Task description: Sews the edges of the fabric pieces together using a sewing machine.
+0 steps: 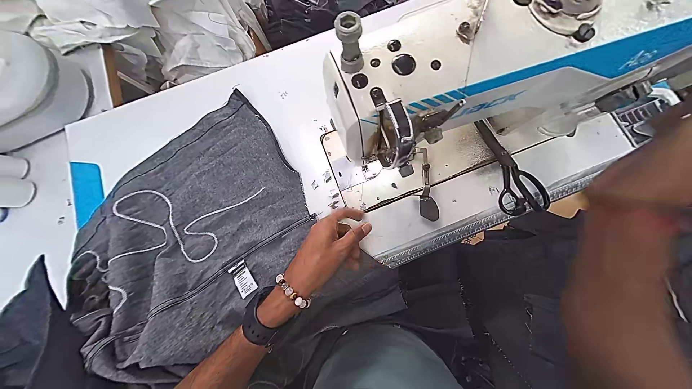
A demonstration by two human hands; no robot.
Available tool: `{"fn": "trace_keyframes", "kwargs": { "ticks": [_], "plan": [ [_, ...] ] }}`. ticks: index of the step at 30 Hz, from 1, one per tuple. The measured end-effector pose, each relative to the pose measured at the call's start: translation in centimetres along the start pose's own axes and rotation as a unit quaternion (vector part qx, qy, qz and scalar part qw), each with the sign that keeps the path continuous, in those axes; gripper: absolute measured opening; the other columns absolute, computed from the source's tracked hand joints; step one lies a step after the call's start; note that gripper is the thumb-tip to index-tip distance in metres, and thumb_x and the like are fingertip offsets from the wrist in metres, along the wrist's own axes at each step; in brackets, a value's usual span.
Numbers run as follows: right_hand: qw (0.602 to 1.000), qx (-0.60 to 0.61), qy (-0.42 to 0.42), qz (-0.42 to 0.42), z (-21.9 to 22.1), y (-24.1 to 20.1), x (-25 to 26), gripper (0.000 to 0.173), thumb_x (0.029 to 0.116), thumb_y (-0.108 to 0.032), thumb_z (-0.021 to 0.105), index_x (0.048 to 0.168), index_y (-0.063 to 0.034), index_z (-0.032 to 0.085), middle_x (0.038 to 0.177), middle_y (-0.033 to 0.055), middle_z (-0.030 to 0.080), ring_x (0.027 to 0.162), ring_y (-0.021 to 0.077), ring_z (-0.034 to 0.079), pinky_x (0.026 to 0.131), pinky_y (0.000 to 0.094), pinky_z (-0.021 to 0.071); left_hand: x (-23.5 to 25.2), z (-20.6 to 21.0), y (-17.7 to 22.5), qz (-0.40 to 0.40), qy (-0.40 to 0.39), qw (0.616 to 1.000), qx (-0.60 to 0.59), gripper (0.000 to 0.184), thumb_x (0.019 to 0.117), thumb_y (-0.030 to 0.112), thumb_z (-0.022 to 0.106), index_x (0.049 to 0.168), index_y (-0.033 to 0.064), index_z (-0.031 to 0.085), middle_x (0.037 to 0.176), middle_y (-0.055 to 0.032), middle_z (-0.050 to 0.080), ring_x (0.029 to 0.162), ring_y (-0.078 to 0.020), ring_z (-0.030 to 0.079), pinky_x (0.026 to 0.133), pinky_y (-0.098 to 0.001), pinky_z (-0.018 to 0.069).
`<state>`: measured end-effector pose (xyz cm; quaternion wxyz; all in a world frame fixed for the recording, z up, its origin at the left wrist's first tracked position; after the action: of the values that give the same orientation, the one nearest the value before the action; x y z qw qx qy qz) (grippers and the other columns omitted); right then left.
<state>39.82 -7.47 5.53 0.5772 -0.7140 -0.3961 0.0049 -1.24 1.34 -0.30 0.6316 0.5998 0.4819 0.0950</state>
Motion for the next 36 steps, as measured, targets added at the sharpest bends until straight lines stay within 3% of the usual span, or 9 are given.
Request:
{"fn": "trace_keyframes", "kwargs": {
  "ticks": [4, 9, 13, 17, 22, 25, 29, 33, 36],
  "plan": [
    [0.965, -0.072, -0.219, -0.124, 12.9, -6.9, -12.9, 0.020, 0.0988, -0.019, 0.064, 0.112, -0.0068, 0.073, 0.111, 0.0077, 0.073, 0.107, 0.0216, 0.067, 0.093, 0.0446, 0.0535, -1.1, -0.5, 0.7, 0.195, 0.096, 0.907, 0.361, 0.032, 0.1054, 0.043, 0.052, 0.104, 0.0215, 0.076, 0.083, 0.0051, 0.073, 0.068, -0.0090, 0.068, 0.062, -0.0338, 0.0566],
    [0.913, -0.207, -0.283, -0.207, 20.7, -7.0, -16.4, 0.045, 0.0946, -0.016, 0.056, 0.135, -0.0305, 0.069, 0.112, 0.0086, 0.066, 0.099, 0.0288, 0.060, 0.077, 0.0471, 0.0448, -1.5, -3.8, 3.5, 0.229, 0.224, 0.841, 0.435, 0.035, 0.1052, 0.043, 0.051, 0.103, 0.0196, 0.076, 0.092, -0.0017, 0.067, 0.069, -0.0174, 0.064, 0.056, -0.0414, 0.0531],
    [0.912, -0.246, -0.273, -0.181, 20.9, -6.5, -16.3, 0.035, 0.0946, -0.023, 0.056, 0.123, -0.0314, 0.076, 0.109, 0.0074, 0.065, 0.102, 0.0280, 0.059, 0.081, 0.0475, 0.0438, 1.0, -6.8, 4.5, 0.188, 0.265, 0.846, 0.423, 0.034, 0.1061, 0.039, 0.052, 0.107, 0.0120, 0.073, 0.106, -0.0108, 0.066, 0.075, -0.0264, 0.064, 0.063, -0.0491, 0.0533],
    [0.902, -0.285, -0.275, -0.174, 21.1, -6.7, -16.5, 0.039, 0.0962, -0.027, 0.055, 0.129, -0.0363, 0.073, 0.106, 0.0071, 0.064, 0.101, 0.0282, 0.057, 0.081, 0.0474, 0.0414, 9.0, -7.9, 5.7, 0.185, 0.281, 0.825, 0.453, 0.029, 0.1053, 0.033, 0.054, 0.109, 0.0128, 0.074, 0.110, -0.0144, 0.069, 0.106, -0.0374, 0.065, 0.082, -0.0569, 0.0535],
    [0.905, -0.278, -0.260, -0.189, 21.3, -6.3, -16.5, 0.039, 0.0951, -0.024, 0.056, 0.127, -0.0346, 0.074, 0.101, 0.0068, 0.065, 0.096, 0.0273, 0.059, 0.077, 0.0464, 0.0429, 15.5, -7.9, 9.7, 0.283, 0.272, 0.770, 0.503, 0.027, 0.1025, 0.014, 0.051, 0.116, 0.0013, 0.071, 0.122, -0.0225, 0.067, 0.121, -0.0453, 0.059, 0.097, -0.0635, 0.0440],
    [0.920, -0.237, -0.236, -0.206, 20.8, -6.2, -16.5, 0.031, 0.0946, -0.021, 0.058, 0.119, -0.0240, 0.077, 0.105, 0.0084, 0.068, 0.098, 0.0282, 0.062, 0.079, 0.0469, 0.0474, 18.0, -14.3, 13.4, 0.227, 0.367, 0.766, 0.476, 0.038, 0.1026, 0.028, 0.054, 0.134, 0.0095, 0.065, 0.147, -0.0201, 0.056, 0.139, -0.0445, 0.046, 0.110, -0.0668, 0.0337],
    [0.924, -0.152, -0.204, -0.287, 19.9, -7.5, -17.2, 0.028, 0.0964, -0.030, 0.060, 0.115, -0.0169, 0.078, 0.105, 0.0099, 0.070, 0.098, 0.0287, 0.064, 0.082, 0.0465, 0.0497, 14.8, -23.0, 15.4, 0.152, 0.446, 0.799, 0.375, 0.046, 0.0909, 0.036, 0.065, 0.122, 0.0028, 0.069, 0.128, -0.0228, 0.066, 0.130, -0.0407, 0.056, 0.108, -0.0626, 0.0394],
    [0.832, -0.046, -0.378, -0.404, 18.5, -10.0, -22.5, 0.049, 0.0978, -0.052, 0.058, 0.137, -0.0227, 0.065, 0.137, 0.0068, 0.066, 0.131, 0.0243, 0.059, 0.109, 0.0479, 0.0478, 9.1, -20.9, 9.6, 0.198, 0.269, 0.802, 0.496, 0.031, 0.1019, 0.020, 0.051, 0.122, 0.0093, 0.071, 0.118, -0.0172, 0.072, 0.115, -0.0376, 0.066, 0.098, -0.0608, 0.0512],
    [0.755, -0.037, -0.474, -0.452, 15.9, -9.3, -27.0, 0.039, 0.1061, -0.024, 0.052, 0.145, -0.0229, 0.059, 0.155, 0.0024, 0.054, 0.148, 0.0234, 0.043, 0.124, 0.0493, 0.0344, 9.1, -20.8, 2.1, 0.254, 0.208, 0.789, 0.519, 0.031, 0.1034, 0.022, 0.052, 0.126, 0.0101, 0.070, 0.132, -0.0104, 0.068, 0.132, -0.0310, 0.058, 0.112, -0.0526, 0.0438]
  ]
}}
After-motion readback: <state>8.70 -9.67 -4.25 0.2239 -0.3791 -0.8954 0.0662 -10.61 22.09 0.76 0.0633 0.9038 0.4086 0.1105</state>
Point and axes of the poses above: each hand's wrist, its own x-axis towards the middle knuckle, its own z-axis out of the palm, y = z × x, the point moved 3 cm from there along x, towards the middle knuckle
